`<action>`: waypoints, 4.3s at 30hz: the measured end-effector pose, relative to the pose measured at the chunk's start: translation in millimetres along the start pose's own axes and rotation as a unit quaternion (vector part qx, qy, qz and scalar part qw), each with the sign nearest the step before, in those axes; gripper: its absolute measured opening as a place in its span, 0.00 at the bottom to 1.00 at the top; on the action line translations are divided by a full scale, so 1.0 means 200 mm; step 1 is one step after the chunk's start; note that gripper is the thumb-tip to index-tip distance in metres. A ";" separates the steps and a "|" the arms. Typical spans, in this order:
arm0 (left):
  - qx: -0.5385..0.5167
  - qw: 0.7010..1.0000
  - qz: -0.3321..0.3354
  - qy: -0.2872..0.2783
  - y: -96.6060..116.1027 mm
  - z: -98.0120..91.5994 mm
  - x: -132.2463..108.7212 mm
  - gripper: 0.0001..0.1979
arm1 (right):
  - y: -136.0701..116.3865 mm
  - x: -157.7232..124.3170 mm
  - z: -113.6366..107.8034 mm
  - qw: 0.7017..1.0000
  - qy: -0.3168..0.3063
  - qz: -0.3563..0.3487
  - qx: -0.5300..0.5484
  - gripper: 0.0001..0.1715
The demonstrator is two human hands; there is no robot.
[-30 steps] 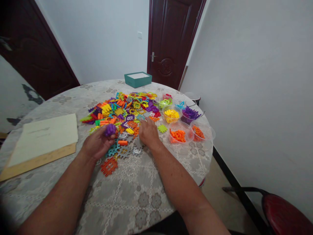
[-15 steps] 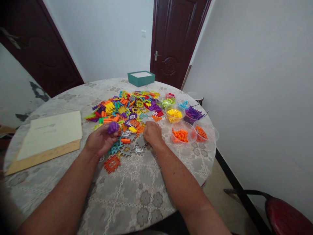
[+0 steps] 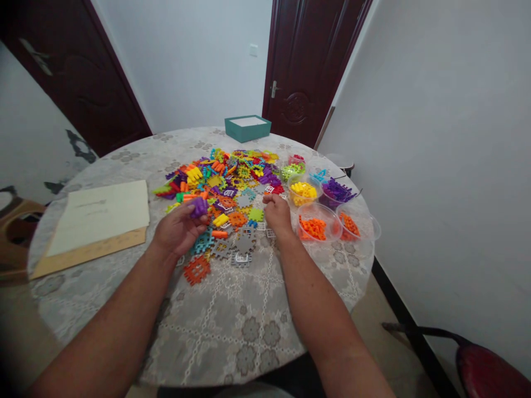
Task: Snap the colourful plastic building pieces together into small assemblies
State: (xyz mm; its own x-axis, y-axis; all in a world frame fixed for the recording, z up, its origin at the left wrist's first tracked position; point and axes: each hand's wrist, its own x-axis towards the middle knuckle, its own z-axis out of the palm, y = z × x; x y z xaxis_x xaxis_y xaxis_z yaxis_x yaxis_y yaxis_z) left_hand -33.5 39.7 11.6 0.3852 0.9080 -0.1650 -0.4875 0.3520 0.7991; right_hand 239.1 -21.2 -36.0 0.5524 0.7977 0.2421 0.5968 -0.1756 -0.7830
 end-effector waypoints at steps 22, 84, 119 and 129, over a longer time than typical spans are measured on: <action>0.057 0.997 0.042 -0.039 -0.07 0.00 0.02 0.16 | -0.22 -0.41 -0.20 0.947 -0.253 -0.103 -0.167 0.45; 0.228 0.961 0.005 -0.157 -0.05 0.06 -0.07 0.41 | -0.38 -0.45 -0.07 0.983 -0.069 -0.109 0.130 0.18; 0.291 0.946 0.139 0.040 0.00 0.02 -0.05 0.18 | -0.19 -0.04 -1.07 0.946 0.275 -0.032 -0.167 0.24; 0.411 0.896 0.144 0.083 0.03 0.04 -0.05 0.13 | 0.34 0.28 -1.30 0.929 0.113 0.121 -0.332 0.26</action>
State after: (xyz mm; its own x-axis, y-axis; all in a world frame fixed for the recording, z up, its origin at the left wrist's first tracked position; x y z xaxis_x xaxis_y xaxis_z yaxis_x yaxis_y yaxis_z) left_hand -33.9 30.9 21.7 0.1803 0.9797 0.0877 0.2197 -0.1270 0.9673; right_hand 462.1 -138.4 73.7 0.7800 0.5602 0.2789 0.6255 -0.7103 -0.3229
